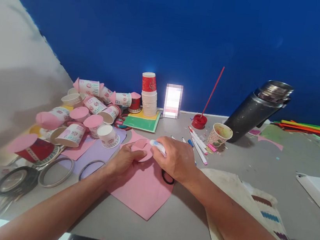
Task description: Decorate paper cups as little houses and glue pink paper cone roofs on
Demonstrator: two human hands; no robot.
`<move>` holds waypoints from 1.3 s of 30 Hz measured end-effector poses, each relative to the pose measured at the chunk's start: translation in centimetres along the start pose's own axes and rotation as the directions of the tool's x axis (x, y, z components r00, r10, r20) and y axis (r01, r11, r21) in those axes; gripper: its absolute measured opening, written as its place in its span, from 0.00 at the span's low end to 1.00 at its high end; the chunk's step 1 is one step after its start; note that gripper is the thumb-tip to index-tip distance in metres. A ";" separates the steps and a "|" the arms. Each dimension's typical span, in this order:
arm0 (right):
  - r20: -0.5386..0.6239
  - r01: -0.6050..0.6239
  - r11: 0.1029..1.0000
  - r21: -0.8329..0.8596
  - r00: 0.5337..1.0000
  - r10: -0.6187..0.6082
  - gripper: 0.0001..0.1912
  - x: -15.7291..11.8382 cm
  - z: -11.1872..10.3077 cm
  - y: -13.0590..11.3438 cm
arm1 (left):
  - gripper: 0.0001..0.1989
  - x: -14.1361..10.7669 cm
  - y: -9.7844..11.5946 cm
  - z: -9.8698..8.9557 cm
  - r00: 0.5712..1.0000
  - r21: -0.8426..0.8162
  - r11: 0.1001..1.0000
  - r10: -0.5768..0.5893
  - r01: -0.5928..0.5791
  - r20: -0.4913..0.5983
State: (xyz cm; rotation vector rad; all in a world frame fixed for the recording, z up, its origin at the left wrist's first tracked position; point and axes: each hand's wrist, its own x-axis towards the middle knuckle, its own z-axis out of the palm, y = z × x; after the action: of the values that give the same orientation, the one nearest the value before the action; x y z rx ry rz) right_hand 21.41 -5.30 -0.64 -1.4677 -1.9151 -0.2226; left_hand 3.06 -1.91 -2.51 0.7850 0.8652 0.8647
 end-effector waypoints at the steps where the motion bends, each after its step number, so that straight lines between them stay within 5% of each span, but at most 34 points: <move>1: 0.018 0.019 1.000 0.000 1.000 -0.019 0.10 -0.1 0.0 -0.1 | 0.13 0.1 -0.1 -0.1 1.000 0.037 0.999 0.012 -0.012 0.006; 7: -0.001 0.001 1.000 0.011 1.000 -0.001 0.11 0.0 0.3 0.3 | 0.11 0.2 -0.3 -0.4 0.995 0.066 0.997 0.041 -0.047 0.093; 13: 0.088 -0.334 0.868 0.367 0.942 0.325 0.17 0.9 0.2 1.7 | 0.22 0.1 0.1 0.0 0.998 0.093 0.994 0.065 -0.064 -0.004; 16: 0.266 -0.533 0.622 0.574 0.839 0.474 0.20 1.4 0.4 2.4 | 0.19 0.1 0.2 0.2 0.996 0.036 0.995 0.092 -0.092 -0.015; 19: 0.490 -0.650 0.155 0.744 0.689 0.534 0.27 1.8 0.6 2.7 | 0.17 0.1 0.2 0.3 0.994 -0.004 0.994 0.109 -0.109 -0.032; 21: 0.593 -0.637 -0.093 0.765 0.641 0.487 0.27 2.2 0.5 2.6 | 0.18 0.1 0.2 0.3 0.993 -0.019 0.995 0.099 -0.100 -0.059; 24: 0.654 -0.643 -0.188 0.742 0.634 0.413 0.24 2.3 0.3 2.3 | 0.19 0.1 0.2 0.2 0.993 -0.047 0.996 0.077 -0.082 -0.092; 26: 0.679 -0.700 -0.101 0.706 0.630 0.377 0.22 2.1 0.3 2.0 | 0.19 0.2 0.3 0.2 0.991 -0.059 0.995 0.080 -0.087 -0.104; 28: 0.649 -0.730 0.121 0.672 0.660 0.379 0.21 1.8 0.3 1.6 | 0.18 0.2 0.3 0.2 0.988 -0.058 0.993 0.098 -0.105 -0.119; 31: 0.471 -0.610 0.573 0.547 0.791 0.392 0.19 1.2 0.0 0.9 | 0.16 0.3 0.4 0.3 0.980 -0.055 0.989 0.126 -0.136 -0.152; 33: 0.343 -0.456 0.794 0.403 0.879 0.330 0.17 0.8 -0.1 0.2 | 0.16 0.3 0.5 0.4 0.973 -0.043 0.987 0.145 -0.155 -0.180; 36: 0.245 -0.228 0.950 0.215 0.954 0.173 0.15 0.1 0.0 -0.8 | 0.15 0.1 0.7 0.4 0.969 0.004 0.987 0.157 -0.160 -0.192; 39: 0.208 -0.079 0.994 0.076 0.976 0.062 0.14 -0.3 0.2 -1.3 | 0.12 -0.2 0.8 0.4 0.979 0.055 0.989 0.143 -0.137 -0.145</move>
State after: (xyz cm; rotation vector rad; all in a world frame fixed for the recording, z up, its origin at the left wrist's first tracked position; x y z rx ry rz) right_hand 20.13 -5.85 -0.62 -1.5492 -2.0037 0.0445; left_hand 3.10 -1.81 -1.61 0.8359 0.9719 1.0415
